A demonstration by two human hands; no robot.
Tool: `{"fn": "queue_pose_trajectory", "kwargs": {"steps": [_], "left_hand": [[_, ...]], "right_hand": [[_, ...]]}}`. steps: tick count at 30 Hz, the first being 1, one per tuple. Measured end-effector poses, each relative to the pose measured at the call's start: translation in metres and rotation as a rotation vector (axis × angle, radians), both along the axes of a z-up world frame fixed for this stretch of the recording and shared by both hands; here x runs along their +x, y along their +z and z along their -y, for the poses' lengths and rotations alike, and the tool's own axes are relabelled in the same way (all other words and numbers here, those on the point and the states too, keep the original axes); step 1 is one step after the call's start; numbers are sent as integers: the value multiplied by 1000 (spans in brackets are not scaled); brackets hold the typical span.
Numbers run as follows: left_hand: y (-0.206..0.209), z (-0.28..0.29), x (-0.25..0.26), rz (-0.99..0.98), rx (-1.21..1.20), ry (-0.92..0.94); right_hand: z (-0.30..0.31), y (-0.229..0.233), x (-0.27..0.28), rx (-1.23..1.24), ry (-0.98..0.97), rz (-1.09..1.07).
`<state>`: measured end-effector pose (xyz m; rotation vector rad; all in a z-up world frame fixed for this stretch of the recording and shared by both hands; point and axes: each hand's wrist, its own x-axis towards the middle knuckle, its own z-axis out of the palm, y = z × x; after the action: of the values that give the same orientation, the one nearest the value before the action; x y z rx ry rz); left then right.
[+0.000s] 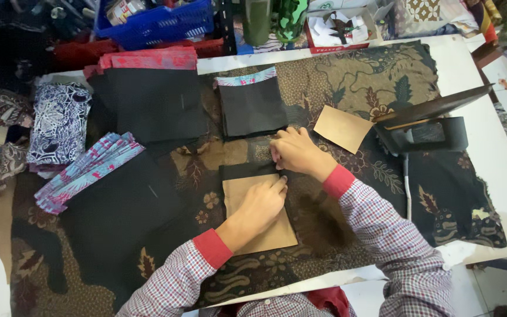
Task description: The person irons small rectangular pieces of black fabric on a patterned work surface. They place a brown paper sheet over each piece, press with an iron, then remove the paper and stack the finished pieces. The process repeats for multiple fabric pieces.
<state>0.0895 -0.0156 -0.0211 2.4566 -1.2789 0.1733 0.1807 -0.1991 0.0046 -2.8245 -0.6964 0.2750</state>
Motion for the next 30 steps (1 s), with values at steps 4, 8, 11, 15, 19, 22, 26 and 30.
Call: {"fn": "queue_pose_trajectory", "kwargs": {"steps": [4, 8, 11, 15, 19, 22, 26, 30], "left_hand": [[7, -1, 0, 58, 33, -14], [20, 0, -3, 38, 45, -1], [23, 2, -4, -7, 92, 18], [19, 3, -7, 26, 90, 45], [13, 1, -9, 77, 41, 60], [11, 2, -11, 68, 26, 72], [9, 2, -13, 70, 26, 80], [8, 0, -15, 64, 4, 72]], "right_hand": [[2, 5, -3, 68, 25, -57], [9, 23, -12, 193, 53, -152], [15, 33, -20, 274, 133, -107], [17, 38, -33, 289, 158, -29], [17, 36, -47, 309, 161, 122], [18, 31, -57, 366, 143, 170], [20, 21, -68, 355, 138, 285], [21, 11, -74, 356, 182, 396]]}}
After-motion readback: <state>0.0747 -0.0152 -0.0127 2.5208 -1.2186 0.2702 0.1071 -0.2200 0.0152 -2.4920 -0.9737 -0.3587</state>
